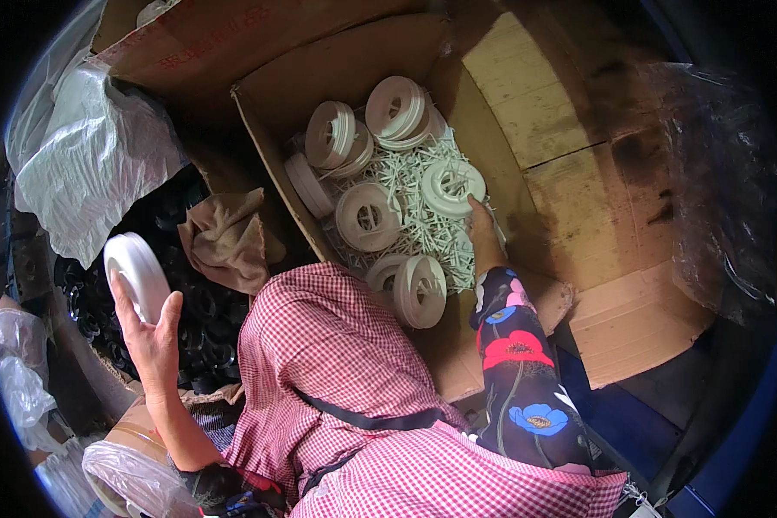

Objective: The person takes white circular plastic components from a box, inserts a black component into the center by hand, and places the assembled units into a separate bin.

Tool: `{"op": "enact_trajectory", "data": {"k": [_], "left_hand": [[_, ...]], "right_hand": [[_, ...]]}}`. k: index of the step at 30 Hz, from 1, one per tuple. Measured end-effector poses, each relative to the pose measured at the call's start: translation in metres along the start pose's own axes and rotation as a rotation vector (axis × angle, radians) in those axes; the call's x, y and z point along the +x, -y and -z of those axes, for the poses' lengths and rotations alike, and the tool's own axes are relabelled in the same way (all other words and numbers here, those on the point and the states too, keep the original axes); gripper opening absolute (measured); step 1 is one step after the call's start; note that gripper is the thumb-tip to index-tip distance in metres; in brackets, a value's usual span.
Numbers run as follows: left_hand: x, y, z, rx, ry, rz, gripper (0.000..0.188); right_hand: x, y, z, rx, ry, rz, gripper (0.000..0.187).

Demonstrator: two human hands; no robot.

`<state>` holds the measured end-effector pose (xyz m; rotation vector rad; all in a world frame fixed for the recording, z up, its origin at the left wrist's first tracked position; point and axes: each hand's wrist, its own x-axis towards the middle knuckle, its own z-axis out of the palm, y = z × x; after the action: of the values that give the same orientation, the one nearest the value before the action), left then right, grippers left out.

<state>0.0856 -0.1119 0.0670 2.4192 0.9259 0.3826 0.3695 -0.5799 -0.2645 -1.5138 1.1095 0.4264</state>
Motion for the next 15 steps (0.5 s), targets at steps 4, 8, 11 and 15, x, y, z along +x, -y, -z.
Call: {"op": "enact_trajectory", "data": {"k": [4,8,11,15], "left_hand": [[-0.016,-0.044,-0.031,-0.407,-0.109,0.029,0.045],[-0.051,-0.145,-0.084,-0.458,0.288,-0.424,0.043],[-0.081,-0.173,-0.144,-0.492,0.497,-0.53,0.05],[-0.096,-0.177,-0.178,-0.387,0.557,-0.695,0.079]], "right_hand": [[-0.023,0.023,-0.019,-0.126,-0.084,0.306,0.056],[-0.109,0.079,-0.033,-0.751,-0.27,0.825,0.068],[-0.17,0.106,-0.026,-0.734,-0.187,0.919,0.059],[-0.206,0.104,-0.002,0.073,0.684,0.31,0.038]]}}
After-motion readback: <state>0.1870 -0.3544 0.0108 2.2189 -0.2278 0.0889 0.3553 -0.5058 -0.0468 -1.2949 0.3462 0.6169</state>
